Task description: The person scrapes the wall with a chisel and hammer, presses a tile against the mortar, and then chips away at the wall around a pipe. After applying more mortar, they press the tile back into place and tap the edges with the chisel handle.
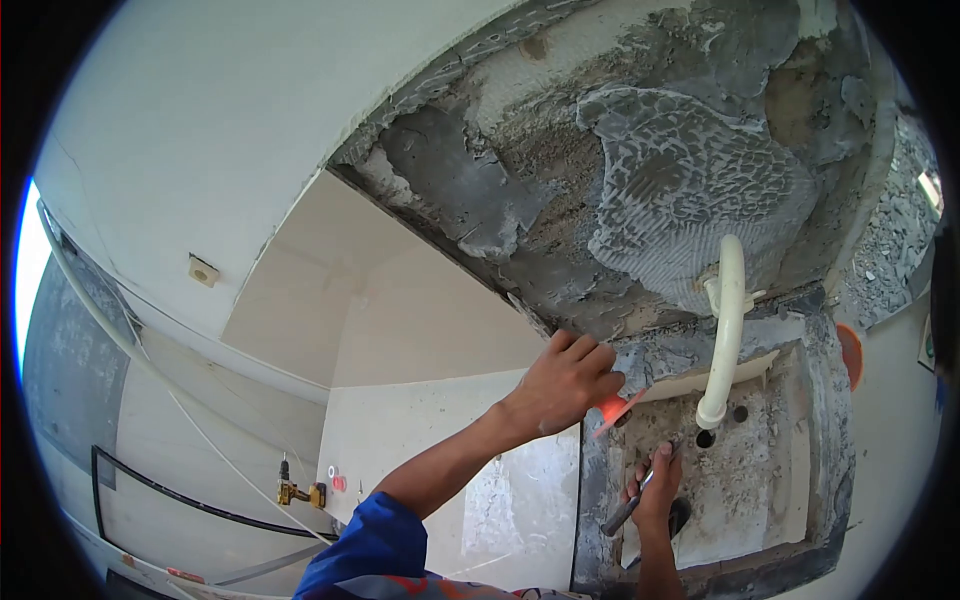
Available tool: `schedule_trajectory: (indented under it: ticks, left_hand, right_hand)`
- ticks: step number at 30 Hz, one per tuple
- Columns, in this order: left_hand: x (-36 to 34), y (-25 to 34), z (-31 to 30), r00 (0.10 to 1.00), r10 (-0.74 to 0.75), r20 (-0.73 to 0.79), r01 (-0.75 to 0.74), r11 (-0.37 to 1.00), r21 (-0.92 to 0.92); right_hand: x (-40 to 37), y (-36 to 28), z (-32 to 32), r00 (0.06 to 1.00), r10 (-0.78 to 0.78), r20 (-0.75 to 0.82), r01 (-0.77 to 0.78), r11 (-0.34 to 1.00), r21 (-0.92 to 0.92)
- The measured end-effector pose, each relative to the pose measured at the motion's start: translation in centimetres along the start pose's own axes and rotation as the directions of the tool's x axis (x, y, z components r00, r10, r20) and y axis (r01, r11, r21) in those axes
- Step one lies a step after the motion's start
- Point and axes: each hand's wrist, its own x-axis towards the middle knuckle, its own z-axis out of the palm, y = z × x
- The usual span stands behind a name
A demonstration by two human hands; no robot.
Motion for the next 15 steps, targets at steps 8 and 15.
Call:
schedule_trajectory:
  ticks: [8, 15]
  left_hand:
    - [-15.8, 6.4, 11.3, 0.749, -0.235, 0.62, 0.531, 0.773, -0.348]
    - [-29.6, 7.1, 17.4, 0.727, -0.394, 0.563, 0.502, 0.864, -0.043]
  right_hand:
    - [-0.6, 8.6, -3.2, 0.912, -0.131, 0.389, 0.409, 0.348, -0.843]
    - [-3.3, 15.1, 3.3, 0.887, -0.105, 0.449, 0.449, -0.028, -0.893]
